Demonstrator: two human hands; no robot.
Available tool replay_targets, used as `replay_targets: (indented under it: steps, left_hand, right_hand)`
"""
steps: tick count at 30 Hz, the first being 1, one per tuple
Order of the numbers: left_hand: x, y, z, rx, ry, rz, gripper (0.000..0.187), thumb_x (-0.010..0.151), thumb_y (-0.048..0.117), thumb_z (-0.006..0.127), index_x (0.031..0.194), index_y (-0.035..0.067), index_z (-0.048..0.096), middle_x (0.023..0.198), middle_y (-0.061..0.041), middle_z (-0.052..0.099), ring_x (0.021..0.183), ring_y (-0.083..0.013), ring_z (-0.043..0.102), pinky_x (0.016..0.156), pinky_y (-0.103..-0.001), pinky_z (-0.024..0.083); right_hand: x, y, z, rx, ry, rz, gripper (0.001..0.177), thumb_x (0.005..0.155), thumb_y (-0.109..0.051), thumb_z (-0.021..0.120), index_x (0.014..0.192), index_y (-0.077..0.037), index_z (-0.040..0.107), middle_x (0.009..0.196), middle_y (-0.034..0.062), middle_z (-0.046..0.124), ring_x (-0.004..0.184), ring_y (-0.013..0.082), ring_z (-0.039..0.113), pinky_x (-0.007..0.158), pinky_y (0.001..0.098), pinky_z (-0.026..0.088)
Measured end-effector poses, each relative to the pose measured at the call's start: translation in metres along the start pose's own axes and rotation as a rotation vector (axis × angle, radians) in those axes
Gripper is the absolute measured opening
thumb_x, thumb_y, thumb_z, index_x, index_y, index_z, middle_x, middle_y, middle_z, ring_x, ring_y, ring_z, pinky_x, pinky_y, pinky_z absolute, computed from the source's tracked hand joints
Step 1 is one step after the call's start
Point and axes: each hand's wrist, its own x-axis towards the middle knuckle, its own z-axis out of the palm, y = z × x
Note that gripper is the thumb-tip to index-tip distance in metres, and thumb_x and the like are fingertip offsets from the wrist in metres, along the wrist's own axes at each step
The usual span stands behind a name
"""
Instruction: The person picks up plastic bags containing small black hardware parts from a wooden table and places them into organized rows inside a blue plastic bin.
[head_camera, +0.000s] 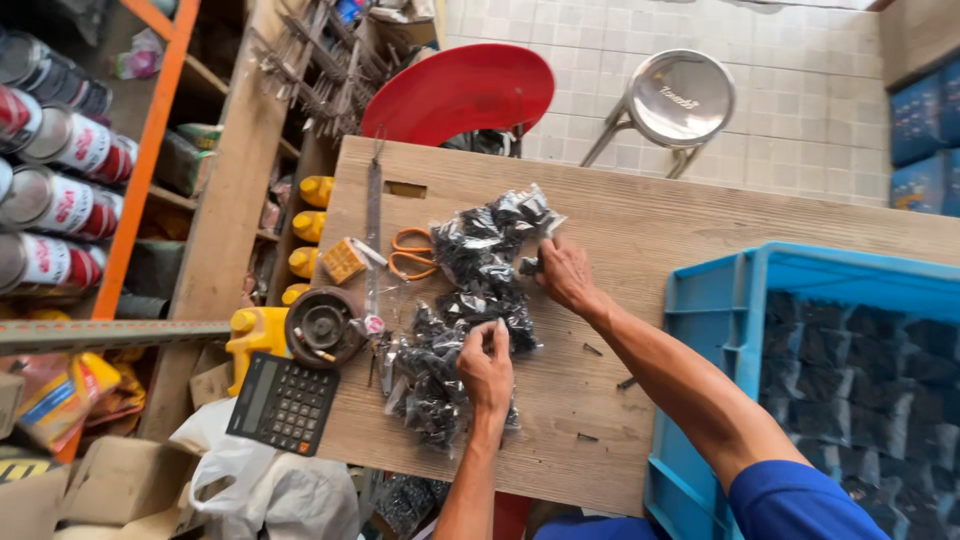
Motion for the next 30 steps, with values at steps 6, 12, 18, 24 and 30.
replay_targets:
  steps: [6, 12, 18, 24, 30]
  left_hand:
    - [0.013, 0.07, 0.02, -0.237, -0.264, 0.003, 0.092, 0.09, 0.047, 0.087, 0.156, -0.003, 0.045, 0.136, -0.031, 0.065, 0.113, -0.0475, 0.074, 0.096, -0.053, 0.062]
    - [-0.046, 0.146, 0.032, -0.635, -0.739, -0.061, 0.023, 0.092, 0.021, 0.087, 0.097, 0.0, 0.077, 0.073, -0.014, 0.073, 0.067, -0.0217, 0.076, 0.064, -0.031, 0.063]
    - [-0.144, 0.189, 0.072, -0.973, -1.11, -0.535, 0.049, 0.099, 0.03, 0.075, 0.129, -0.009, 0.067, 0.089, -0.022, 0.076, 0.066, -0.0259, 0.076, 0.044, -0.033, 0.06]
    - [-0.234, 0.223, 0.13, -0.34, -0.963, -0.16, 0.057, 0.093, 0.024, 0.086, 0.141, 0.003, 0.064, 0.101, -0.012, 0.079, 0.096, -0.0114, 0.07, 0.084, -0.031, 0.064]
    - [-0.28, 0.197, 0.186, -0.292, -0.979, -0.357, 0.059, 0.089, 0.032, 0.09, 0.136, 0.005, 0.067, 0.103, -0.008, 0.08, 0.089, -0.0131, 0.072, 0.065, -0.024, 0.059]
  right_hand:
    - [-0.053, -0.03, -0.117, 0.735, -0.217, 0.176, 0.042, 0.077, -0.022, 0.086, 0.115, -0.012, 0.071, 0.09, 0.0137, 0.08, 0.084, 0.0274, 0.08, 0.078, 0.0395, 0.06]
    - [-0.191, -0.002, -0.243, 1.223, -0.06, 0.06, 0.098, 0.061, -0.018, 0.106, 0.146, -0.003, 0.058, 0.132, 0.0173, 0.067, 0.103, 0.0234, 0.074, 0.097, 0.0377, 0.06]
    - [-0.331, 0.097, -0.265, 1.688, 0.155, 0.16, 0.083, 0.089, -0.045, 0.075, 0.153, 0.0, 0.048, 0.134, 0.0177, 0.069, 0.113, 0.0253, 0.073, 0.09, 0.0364, 0.058]
    - [-0.405, 0.152, -0.201, 1.755, 0.233, 0.363, 0.085, 0.083, -0.024, 0.083, 0.154, 0.005, 0.047, 0.125, 0.0258, 0.075, 0.101, 0.0309, 0.076, 0.074, 0.038, 0.062]
    - [-0.417, 0.18, -0.221, 1.793, 0.412, 0.771, 0.052, 0.073, 0.009, 0.088, 0.123, 0.006, 0.074, 0.099, 0.0203, 0.081, 0.087, 0.0281, 0.078, 0.081, 0.0399, 0.062]
